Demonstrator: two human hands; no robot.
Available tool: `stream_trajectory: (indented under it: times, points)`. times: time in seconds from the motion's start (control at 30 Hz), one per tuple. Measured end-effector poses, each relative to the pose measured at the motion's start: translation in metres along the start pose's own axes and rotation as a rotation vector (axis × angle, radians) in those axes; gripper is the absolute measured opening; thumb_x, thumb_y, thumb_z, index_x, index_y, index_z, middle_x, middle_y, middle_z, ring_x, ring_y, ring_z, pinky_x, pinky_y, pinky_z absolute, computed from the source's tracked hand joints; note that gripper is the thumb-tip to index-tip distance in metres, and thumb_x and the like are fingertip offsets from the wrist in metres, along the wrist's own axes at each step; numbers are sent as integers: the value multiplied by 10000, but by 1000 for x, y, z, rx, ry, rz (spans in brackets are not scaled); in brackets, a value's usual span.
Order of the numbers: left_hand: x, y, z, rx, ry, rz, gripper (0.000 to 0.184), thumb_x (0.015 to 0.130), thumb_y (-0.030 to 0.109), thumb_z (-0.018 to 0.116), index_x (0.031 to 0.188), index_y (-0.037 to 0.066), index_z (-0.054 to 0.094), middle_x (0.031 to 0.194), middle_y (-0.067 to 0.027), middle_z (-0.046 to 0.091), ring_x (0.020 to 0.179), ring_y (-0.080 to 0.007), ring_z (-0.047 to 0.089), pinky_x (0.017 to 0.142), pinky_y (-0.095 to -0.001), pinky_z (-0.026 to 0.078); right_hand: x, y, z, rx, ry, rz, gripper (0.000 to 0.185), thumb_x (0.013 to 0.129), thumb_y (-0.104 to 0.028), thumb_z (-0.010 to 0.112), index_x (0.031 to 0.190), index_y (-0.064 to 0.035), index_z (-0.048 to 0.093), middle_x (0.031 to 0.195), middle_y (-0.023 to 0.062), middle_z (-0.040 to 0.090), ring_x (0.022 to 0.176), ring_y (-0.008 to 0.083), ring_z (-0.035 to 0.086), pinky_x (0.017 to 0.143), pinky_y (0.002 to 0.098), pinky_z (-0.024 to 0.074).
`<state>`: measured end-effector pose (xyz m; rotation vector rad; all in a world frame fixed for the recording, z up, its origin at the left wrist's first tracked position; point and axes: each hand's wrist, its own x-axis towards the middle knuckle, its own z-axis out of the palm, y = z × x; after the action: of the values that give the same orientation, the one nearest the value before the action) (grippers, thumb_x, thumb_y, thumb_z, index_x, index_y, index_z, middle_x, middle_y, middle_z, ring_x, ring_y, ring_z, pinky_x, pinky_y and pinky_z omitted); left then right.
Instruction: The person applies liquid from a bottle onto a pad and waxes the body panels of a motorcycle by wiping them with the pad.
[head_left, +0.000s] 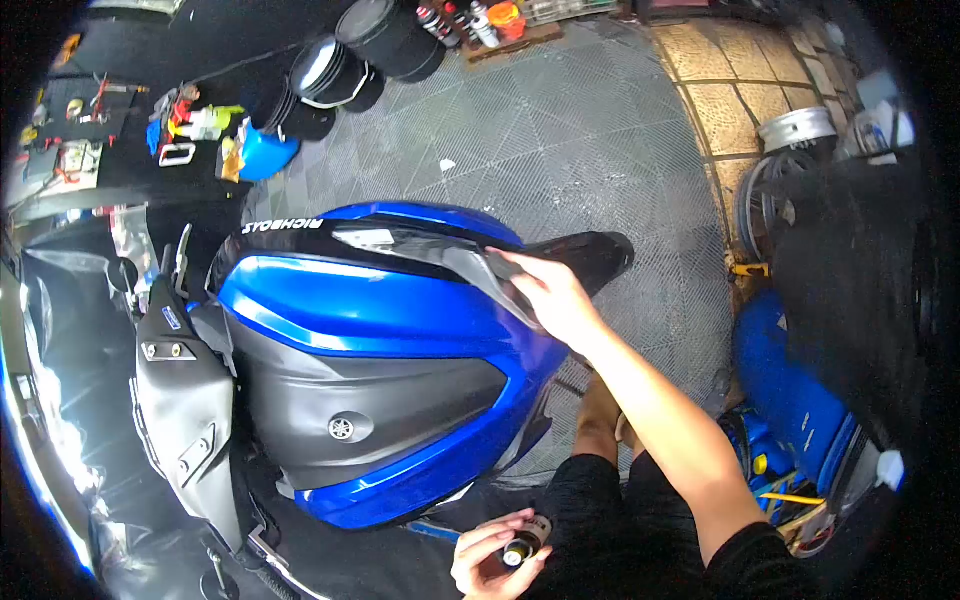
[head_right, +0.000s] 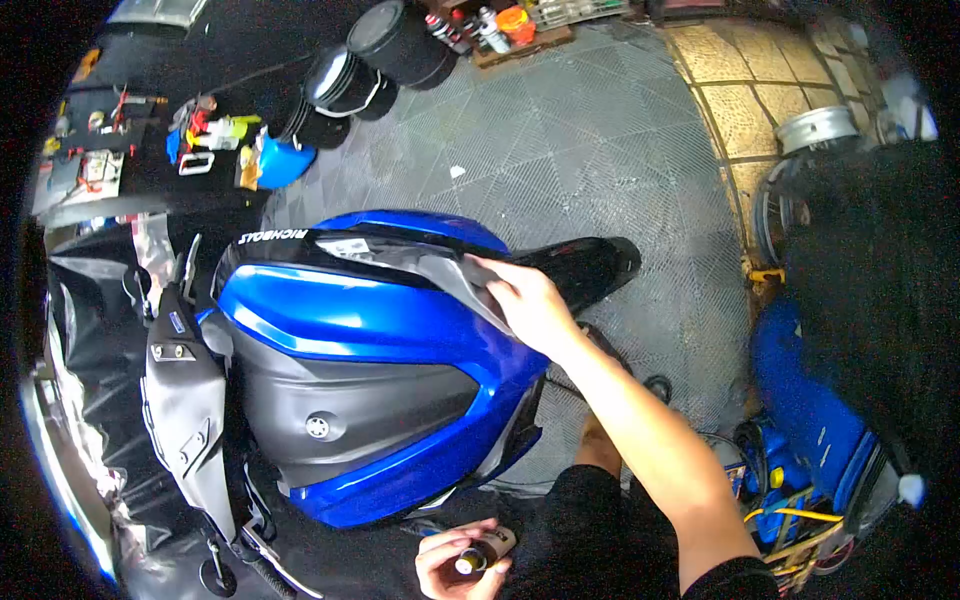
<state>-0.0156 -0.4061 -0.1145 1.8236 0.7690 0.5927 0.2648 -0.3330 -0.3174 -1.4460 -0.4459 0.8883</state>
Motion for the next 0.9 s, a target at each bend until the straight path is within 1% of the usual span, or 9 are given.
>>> stream_trajectory:
  times: [0.07, 0.17, 0.27, 0.37, 0.4, 0.43, 0.57, 0.73, 0.9]
  points:
    - [17, -2, 1, 3, -7, -13, 550, 802, 42, 938, 1242, -20, 614, 1159, -219, 676, 1085, -372, 736, 941, -541, 643, -32, 36, -6, 28, -31, 30, 401, 1053, -59, 612, 1452, -19, 638, 1217, 167, 779, 1115, 150, 700, 1002, 316, 537]
    - [23, -4, 10, -37, 25, -47, 547, 797, 27, 935, 1237, -24, 614, 1164, -218, 669, 1083, -371, 734, 932, -554, 646, -36, 29, -24, 55, -101, 222, 296, 1047, -72, 647, 1319, 23, 718, 1027, 83, 799, 926, 86, 697, 872, 267, 566]
    - [29, -2, 18, -56, 49, -65, 541, 794, 18, 933, 1230, -26, 615, 1170, -216, 660, 1080, -370, 731, 931, -569, 648, 32, -10, -17, -147, -93, 118, 294, 1021, -102, 689, 1299, -20, 741, 928, 56, 789, 739, 73, 634, 731, 277, 564]
    - [38, -5, 33, -49, 77, -35, 540, 792, 20, 933, 1226, -27, 615, 1163, -210, 652, 1074, -368, 728, 932, -580, 650, 62, -38, 2, 92, -104, 60, 294, 1011, -32, 660, 1292, -27, 750, 1125, 152, 807, 938, 99, 726, 797, 277, 577]
    - [46, 2, 39, -33, 106, -52, 541, 793, 21, 933, 1227, -28, 615, 1166, -213, 652, 1076, -371, 727, 932, -577, 651, 52, -30, 3, -7, -57, -189, 331, 1002, 4, 643, 1318, -27, 737, 1299, 197, 756, 1160, 170, 733, 882, 296, 583]
    - [56, 7, 46, -16, 143, -57, 541, 795, 23, 933, 1228, -30, 614, 1168, -217, 651, 1078, -373, 727, 931, -575, 651, 33, -27, -4, -1, -107, -143, 356, 982, 22, 647, 1317, -43, 747, 1356, 211, 713, 1261, 253, 708, 1011, 329, 570]
    - [66, 26, 84, 33, 277, -183, 520, 821, 56, 927, 1231, -27, 619, 1168, -212, 648, 1068, -381, 734, 934, -546, 650, -24, -36, -17, -151, -214, -261, 394, 954, 75, 638, 1305, -55, 763, 1412, 202, 684, 1382, 317, 619, 1196, 436, 477]
    - [110, 48, 124, 120, 331, -215, 529, 837, 75, 923, 1255, -1, 608, 1185, -196, 638, 1052, -368, 739, 949, -532, 642, 92, -83, 58, -47, -247, -512, 437, 968, 6, 612, 1392, -66, 690, 1511, 183, 617, 1428, 343, 573, 1205, 446, 467]
    - [130, 66, 150, 176, 436, -301, 524, 839, 64, 920, 1256, 2, 610, 1204, -186, 628, 1095, -346, 720, 948, -512, 642, 128, -86, 52, -149, -388, -546, 467, 925, 19, 616, 1356, -127, 719, 1463, 145, 658, 1265, 318, 696, 984, 397, 625]
